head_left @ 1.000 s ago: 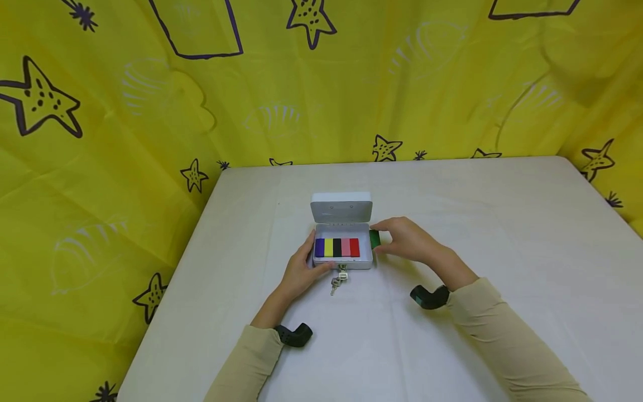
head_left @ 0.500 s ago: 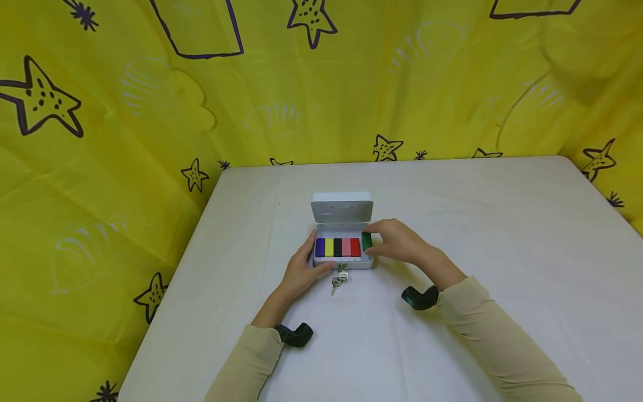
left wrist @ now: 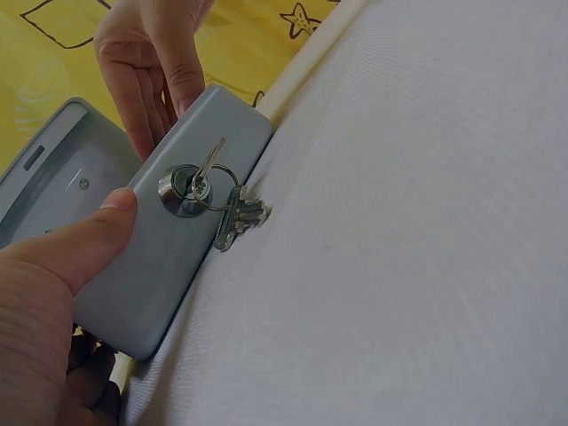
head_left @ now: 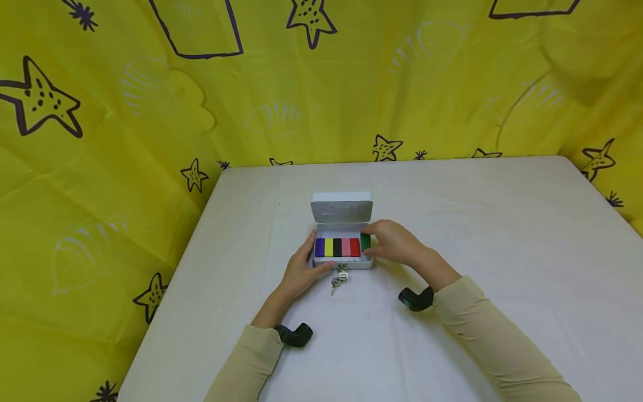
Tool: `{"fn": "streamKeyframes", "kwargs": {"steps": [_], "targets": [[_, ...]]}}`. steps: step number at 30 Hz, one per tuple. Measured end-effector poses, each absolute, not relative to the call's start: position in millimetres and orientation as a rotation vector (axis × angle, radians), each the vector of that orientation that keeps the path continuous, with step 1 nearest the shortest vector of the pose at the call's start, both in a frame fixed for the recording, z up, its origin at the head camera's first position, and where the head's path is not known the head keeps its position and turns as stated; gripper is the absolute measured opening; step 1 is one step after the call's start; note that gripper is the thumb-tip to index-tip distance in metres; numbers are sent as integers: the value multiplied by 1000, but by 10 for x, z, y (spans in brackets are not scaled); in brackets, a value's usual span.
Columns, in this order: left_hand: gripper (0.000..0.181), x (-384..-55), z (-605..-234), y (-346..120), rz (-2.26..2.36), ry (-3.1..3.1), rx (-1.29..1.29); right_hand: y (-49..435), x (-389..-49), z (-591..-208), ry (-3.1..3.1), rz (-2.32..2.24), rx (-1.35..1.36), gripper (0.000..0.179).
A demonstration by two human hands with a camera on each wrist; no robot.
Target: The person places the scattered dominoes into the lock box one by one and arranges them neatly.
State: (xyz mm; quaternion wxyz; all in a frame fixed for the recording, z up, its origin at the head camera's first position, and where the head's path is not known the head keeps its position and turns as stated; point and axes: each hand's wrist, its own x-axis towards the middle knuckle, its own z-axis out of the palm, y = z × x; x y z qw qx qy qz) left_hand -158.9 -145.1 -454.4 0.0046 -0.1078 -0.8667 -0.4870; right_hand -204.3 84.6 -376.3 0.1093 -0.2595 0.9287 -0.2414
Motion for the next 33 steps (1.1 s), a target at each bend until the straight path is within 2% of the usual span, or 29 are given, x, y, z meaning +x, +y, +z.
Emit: {"fn": "streamKeyframes", "kwargs": {"steps": [10,21,33], "targets": [[91,-1587,-4538,-1459,-1535,-2707,-340,742,-2039,-3767,2836,-483,-841,45],[91,-1591,-4543,-1463,-1539,-2703,-356,730,-2080,-3754,2817,-450,-903,44],[91,-1597,-4558,-1464,-1533,-2702,-354,695,-2154,-3737,2758,-375,-902,33]]}}
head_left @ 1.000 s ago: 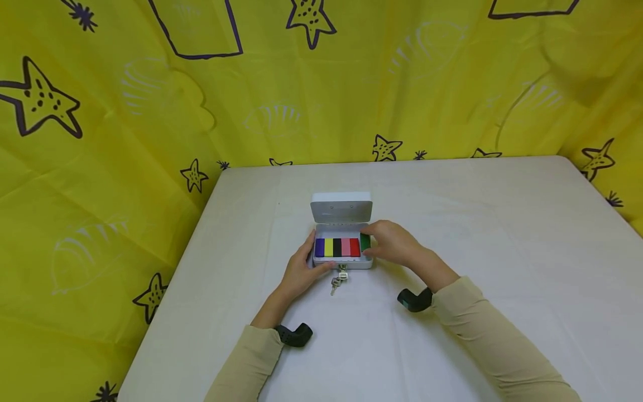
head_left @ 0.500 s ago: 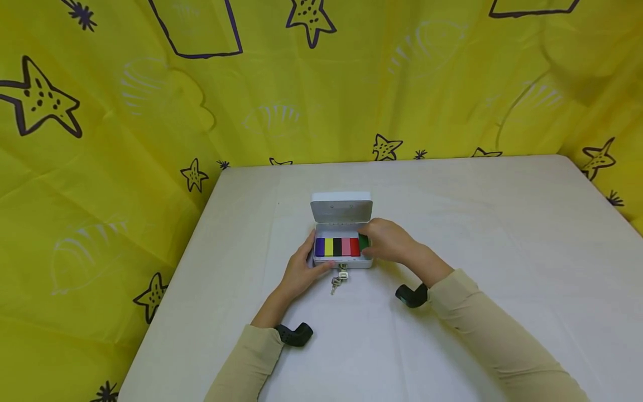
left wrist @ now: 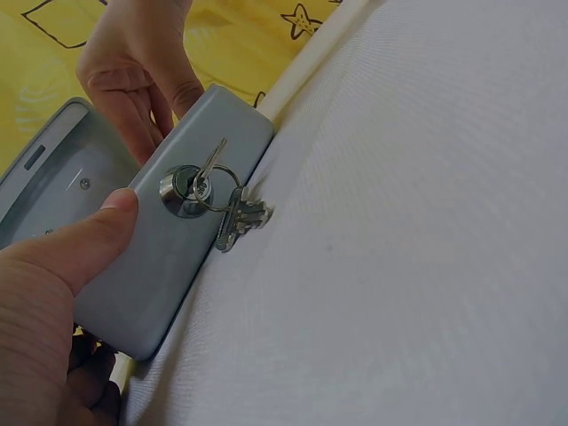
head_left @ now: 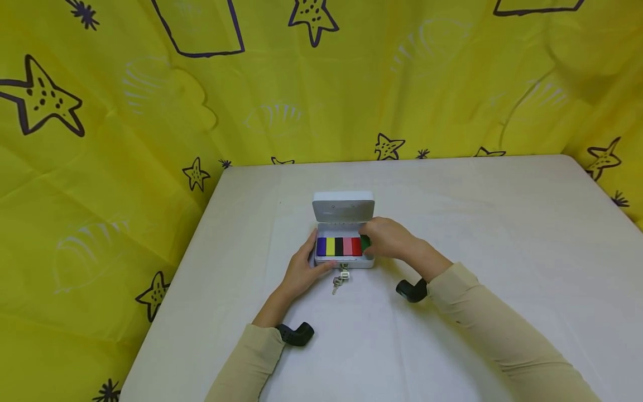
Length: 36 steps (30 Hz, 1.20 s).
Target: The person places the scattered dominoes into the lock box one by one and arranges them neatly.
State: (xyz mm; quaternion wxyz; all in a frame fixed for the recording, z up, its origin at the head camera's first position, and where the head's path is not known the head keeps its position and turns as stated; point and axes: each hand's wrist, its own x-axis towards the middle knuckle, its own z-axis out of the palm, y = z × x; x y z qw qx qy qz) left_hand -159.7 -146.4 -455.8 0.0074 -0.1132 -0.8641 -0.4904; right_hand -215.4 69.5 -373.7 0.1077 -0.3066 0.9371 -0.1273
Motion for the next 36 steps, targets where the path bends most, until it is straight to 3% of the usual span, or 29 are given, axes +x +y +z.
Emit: {"fn": "streamKeyframes", "kwargs": {"steps": [36], "targets": [[90,-1593,-4539,-1460,-1519,-2709,-353,560,-2112,-3764,2839,-202,-917,19]]}}
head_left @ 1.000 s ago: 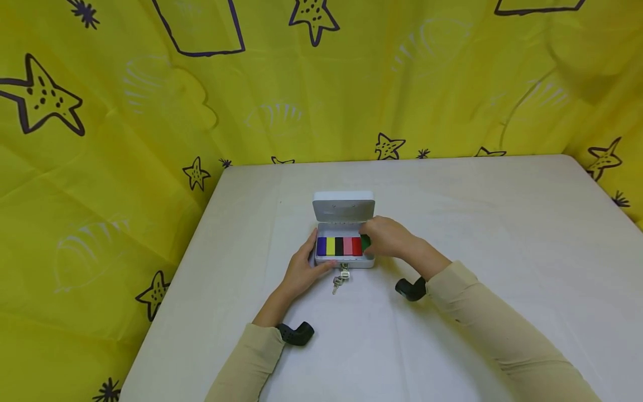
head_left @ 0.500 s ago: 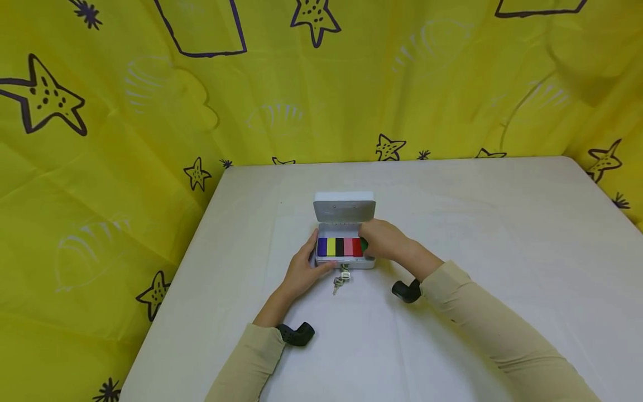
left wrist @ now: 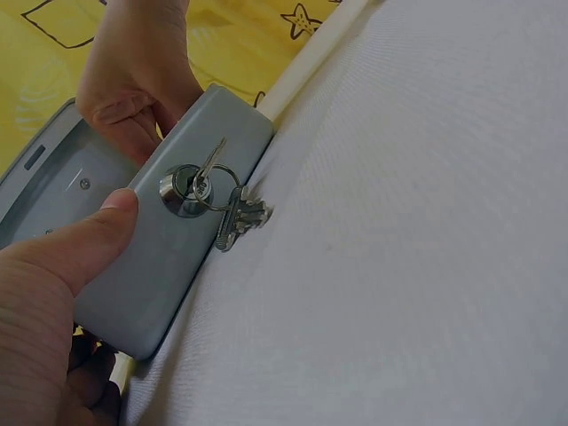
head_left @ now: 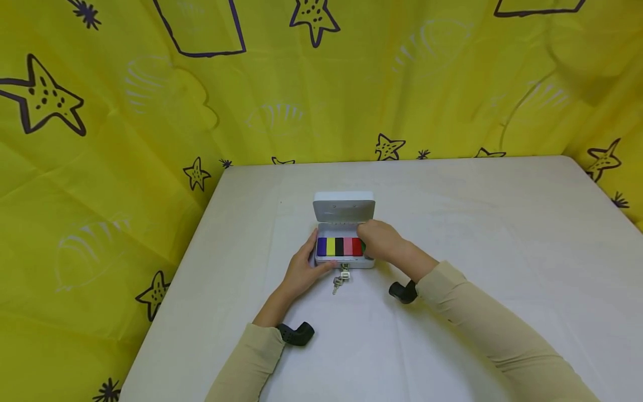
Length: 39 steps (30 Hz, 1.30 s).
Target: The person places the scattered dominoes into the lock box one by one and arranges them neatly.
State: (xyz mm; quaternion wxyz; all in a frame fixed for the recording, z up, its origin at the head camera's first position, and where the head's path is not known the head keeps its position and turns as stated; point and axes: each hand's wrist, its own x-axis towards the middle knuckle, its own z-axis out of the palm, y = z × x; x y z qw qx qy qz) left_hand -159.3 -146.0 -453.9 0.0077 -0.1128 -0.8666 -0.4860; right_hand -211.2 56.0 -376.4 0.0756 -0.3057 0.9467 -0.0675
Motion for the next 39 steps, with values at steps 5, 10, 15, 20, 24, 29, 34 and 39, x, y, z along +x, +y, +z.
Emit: {"fn": "streamKeyframes", "kwargs": {"steps": [5,10,15,20,24,29,34,39], "targets": [[90,-1592,-4536,-1459,-1520,-2713,-349,548,-2104,-3812,2862,-183,-912,19],[91,-1597,-4546,-1458,-1517,-2717,-349,552,-2100,-3831,2872,-195,-909,20],[91,-1603,-4555,-1462,-1524,-2705,-363,555,-2098,-3834,2870,-171,-915,20],[91,-1606,-4555,-1463,-1530,-2708,-361,552,-2092,-3843,2868,-134,-918,20],[92,-1605,-4549,-1461,-1523,-2719,-347,545,-2088,-3842,2871,-129,-930,18],[92,-1594,-4530,-1452,-1519,-2726,-337,558,-2084,-3848,2872,-128,-930,20],[92,-1585,-4529,-1448,-1517,-2736,-324,579,-2076,-3822,2844,-195,-919,25],[92,-1589,-4541,-1442,-1524,-2735,-316,656,-2033,-3737,2845,-394,-906,30]]}}
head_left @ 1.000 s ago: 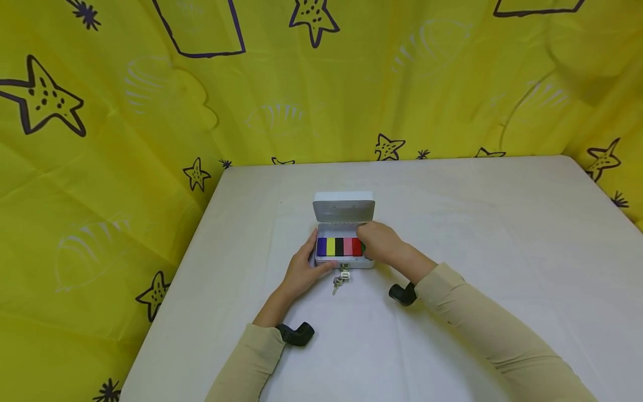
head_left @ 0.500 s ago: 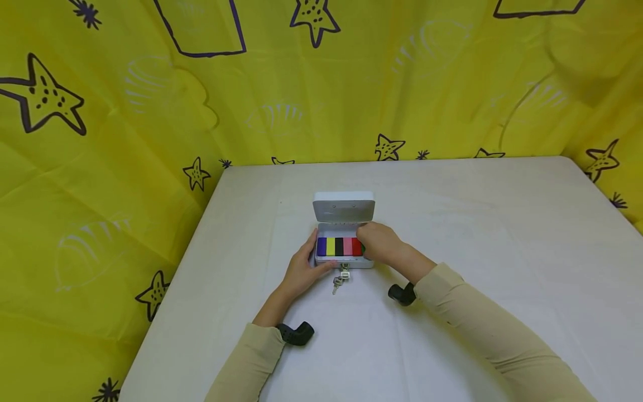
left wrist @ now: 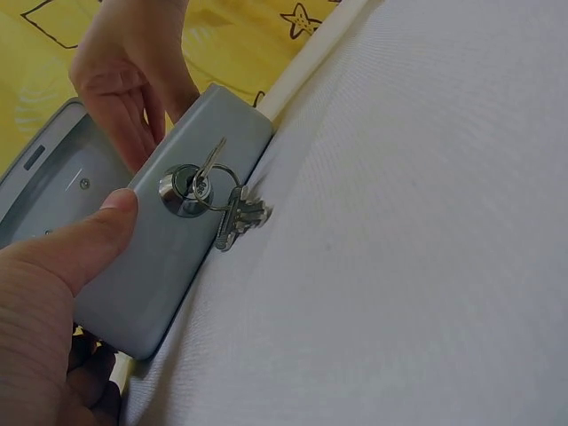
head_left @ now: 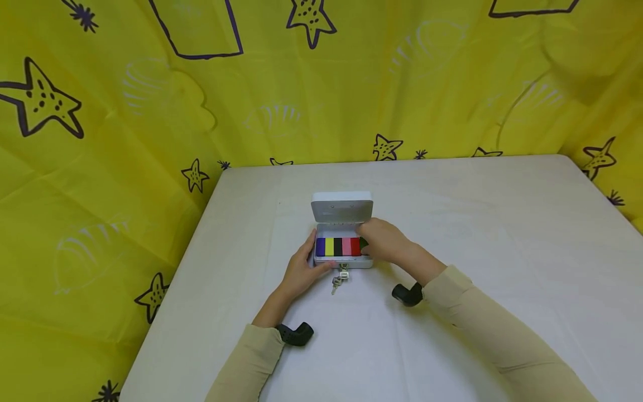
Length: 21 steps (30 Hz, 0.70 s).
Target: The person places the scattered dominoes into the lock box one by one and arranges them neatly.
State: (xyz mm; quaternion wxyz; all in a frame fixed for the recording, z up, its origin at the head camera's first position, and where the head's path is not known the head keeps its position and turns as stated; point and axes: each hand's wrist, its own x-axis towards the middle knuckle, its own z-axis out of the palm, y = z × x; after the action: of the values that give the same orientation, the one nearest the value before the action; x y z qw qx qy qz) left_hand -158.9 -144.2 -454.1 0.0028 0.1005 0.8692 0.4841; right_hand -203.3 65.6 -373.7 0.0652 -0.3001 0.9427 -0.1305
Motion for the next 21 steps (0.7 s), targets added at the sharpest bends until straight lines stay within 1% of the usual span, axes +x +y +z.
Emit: {"fn": "streamKeyframes", "kwargs": {"steps": [3,5,9,14,21], "targets": [[92,-1591,-4543,-1442,1517,2725,307,729,-1997,-3705,2831,-508,-873,39],[92,-1593,-4544,-1441,1518,2723,307,804,-1964,-3698,2816,-577,-838,41],[93,-1598,-4554,-1429,1505,2725,318,1008,-1872,-3723,2813,-699,-780,40],[92,-1602,-4554,-1426,1520,2729,341,1247,-1776,-3789,2853,-784,-791,38],[92,-1596,-4555,-1425,1514,2722,312,1456,-1670,-3869,2856,-930,-759,33]]}}
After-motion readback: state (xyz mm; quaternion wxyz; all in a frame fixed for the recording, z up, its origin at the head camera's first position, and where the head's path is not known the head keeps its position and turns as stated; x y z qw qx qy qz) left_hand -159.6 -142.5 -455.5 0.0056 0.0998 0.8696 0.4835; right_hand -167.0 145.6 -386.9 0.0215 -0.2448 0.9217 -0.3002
